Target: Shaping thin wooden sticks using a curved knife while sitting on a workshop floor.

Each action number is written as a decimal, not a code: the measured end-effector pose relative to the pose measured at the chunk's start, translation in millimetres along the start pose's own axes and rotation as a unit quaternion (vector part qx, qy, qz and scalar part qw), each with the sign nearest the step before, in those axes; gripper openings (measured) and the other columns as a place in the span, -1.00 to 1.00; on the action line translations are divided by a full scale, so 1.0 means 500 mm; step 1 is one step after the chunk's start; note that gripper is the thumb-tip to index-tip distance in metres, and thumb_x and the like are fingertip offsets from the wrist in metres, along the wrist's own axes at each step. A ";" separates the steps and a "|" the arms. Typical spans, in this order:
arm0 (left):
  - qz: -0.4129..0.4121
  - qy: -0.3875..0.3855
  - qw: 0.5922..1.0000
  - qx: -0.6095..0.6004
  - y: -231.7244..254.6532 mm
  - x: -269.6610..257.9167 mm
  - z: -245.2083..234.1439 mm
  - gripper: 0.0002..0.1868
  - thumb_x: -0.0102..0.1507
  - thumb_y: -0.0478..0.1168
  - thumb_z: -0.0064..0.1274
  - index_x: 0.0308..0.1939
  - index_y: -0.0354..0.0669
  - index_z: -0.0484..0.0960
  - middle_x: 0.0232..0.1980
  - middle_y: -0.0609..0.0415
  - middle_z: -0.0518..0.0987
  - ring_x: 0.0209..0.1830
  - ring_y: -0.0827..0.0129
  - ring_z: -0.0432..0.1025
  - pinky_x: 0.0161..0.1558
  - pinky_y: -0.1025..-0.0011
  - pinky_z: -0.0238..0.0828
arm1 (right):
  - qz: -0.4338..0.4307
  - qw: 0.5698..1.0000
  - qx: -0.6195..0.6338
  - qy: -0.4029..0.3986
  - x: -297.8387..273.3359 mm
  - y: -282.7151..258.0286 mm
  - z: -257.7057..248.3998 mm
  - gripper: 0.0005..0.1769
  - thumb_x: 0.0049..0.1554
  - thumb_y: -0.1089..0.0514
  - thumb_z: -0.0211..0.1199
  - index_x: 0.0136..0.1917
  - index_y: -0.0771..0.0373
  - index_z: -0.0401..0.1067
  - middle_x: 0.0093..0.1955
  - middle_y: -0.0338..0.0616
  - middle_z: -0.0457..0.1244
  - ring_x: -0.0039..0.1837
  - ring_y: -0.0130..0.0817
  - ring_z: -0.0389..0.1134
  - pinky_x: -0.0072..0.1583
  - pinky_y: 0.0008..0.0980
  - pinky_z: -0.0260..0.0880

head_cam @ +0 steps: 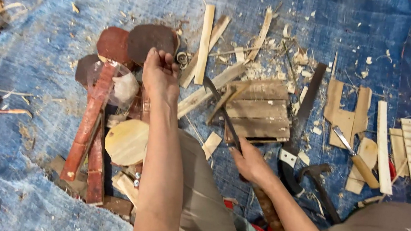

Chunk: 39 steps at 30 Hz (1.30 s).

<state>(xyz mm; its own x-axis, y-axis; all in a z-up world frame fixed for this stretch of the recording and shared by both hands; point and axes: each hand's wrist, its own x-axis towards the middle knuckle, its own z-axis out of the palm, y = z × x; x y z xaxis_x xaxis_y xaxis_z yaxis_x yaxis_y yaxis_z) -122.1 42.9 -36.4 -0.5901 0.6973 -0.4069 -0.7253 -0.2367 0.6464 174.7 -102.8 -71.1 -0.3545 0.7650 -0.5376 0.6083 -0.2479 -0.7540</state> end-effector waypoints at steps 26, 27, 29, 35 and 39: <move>0.021 -0.017 0.999 -0.041 0.036 -0.059 0.018 -0.77 0.39 -0.23 -0.04 0.11 -0.18 0.52 -0.27 0.11 0.55 -0.37 0.46 0.46 -0.40 0.49 0.32 | 0.110 0.994 0.011 0.026 -0.104 0.047 0.003 -0.29 0.07 0.23 0.32 0.43 0.01 0.11 -0.19 -0.15 0.33 -0.32 -0.29 0.32 -0.26 -0.32 0.32; 0.027 -0.021 0.999 -0.032 0.037 -0.059 0.018 -0.81 0.38 -0.25 -0.05 0.05 -0.18 0.54 -0.30 0.13 0.56 -0.39 0.48 0.46 -0.42 0.51 0.32 | 0.080 0.994 0.003 0.076 -0.107 0.075 0.008 -0.57 0.03 0.18 0.32 0.19 0.15 0.39 -0.21 -0.17 0.35 -0.27 -0.28 0.32 -0.17 -0.31 0.32; 0.026 -0.020 0.999 -0.043 0.029 -0.052 0.017 -0.75 0.38 -0.23 -0.03 0.12 -0.19 0.52 -0.28 0.12 0.55 -0.37 0.46 0.46 -0.39 0.50 0.32 | 0.108 0.992 0.004 0.070 -0.154 -0.010 -0.031 -0.50 0.08 0.16 0.29 0.30 0.12 0.32 -0.22 -0.18 0.38 -0.30 -0.29 0.35 -0.23 -0.32 0.28; 0.041 -0.032 0.997 -0.056 0.025 -0.030 0.010 -0.74 0.36 -0.22 0.00 0.10 -0.22 0.53 -0.26 0.10 0.56 -0.35 0.42 0.48 -0.38 0.47 0.34 | 0.148 0.987 -0.061 0.032 -0.140 -0.016 -0.017 -0.41 0.16 0.06 0.24 0.41 0.01 0.12 -0.21 -0.19 0.32 -0.33 -0.29 0.36 -0.32 -0.34 0.32; 0.021 -0.007 1.000 -0.007 0.011 -0.011 0.002 -0.74 0.37 -0.15 0.04 0.14 0.03 0.55 -0.25 0.24 0.63 -0.36 0.47 0.60 -0.32 0.52 0.50 | 0.145 0.989 -0.023 0.033 -0.031 0.181 0.078 -0.50 0.07 0.02 0.36 0.26 0.10 0.40 0.02 0.15 0.41 0.00 0.11 0.51 -0.11 -0.10 0.54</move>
<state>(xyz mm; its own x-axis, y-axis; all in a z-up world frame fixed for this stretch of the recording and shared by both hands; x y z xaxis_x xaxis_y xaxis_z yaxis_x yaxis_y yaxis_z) -122.7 38.5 -29.9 -0.6148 0.6960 -0.3710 -0.7055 -0.2749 0.6533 207.5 -160.3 -146.0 -0.1146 0.7038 -0.7011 0.7102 -0.4354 -0.5532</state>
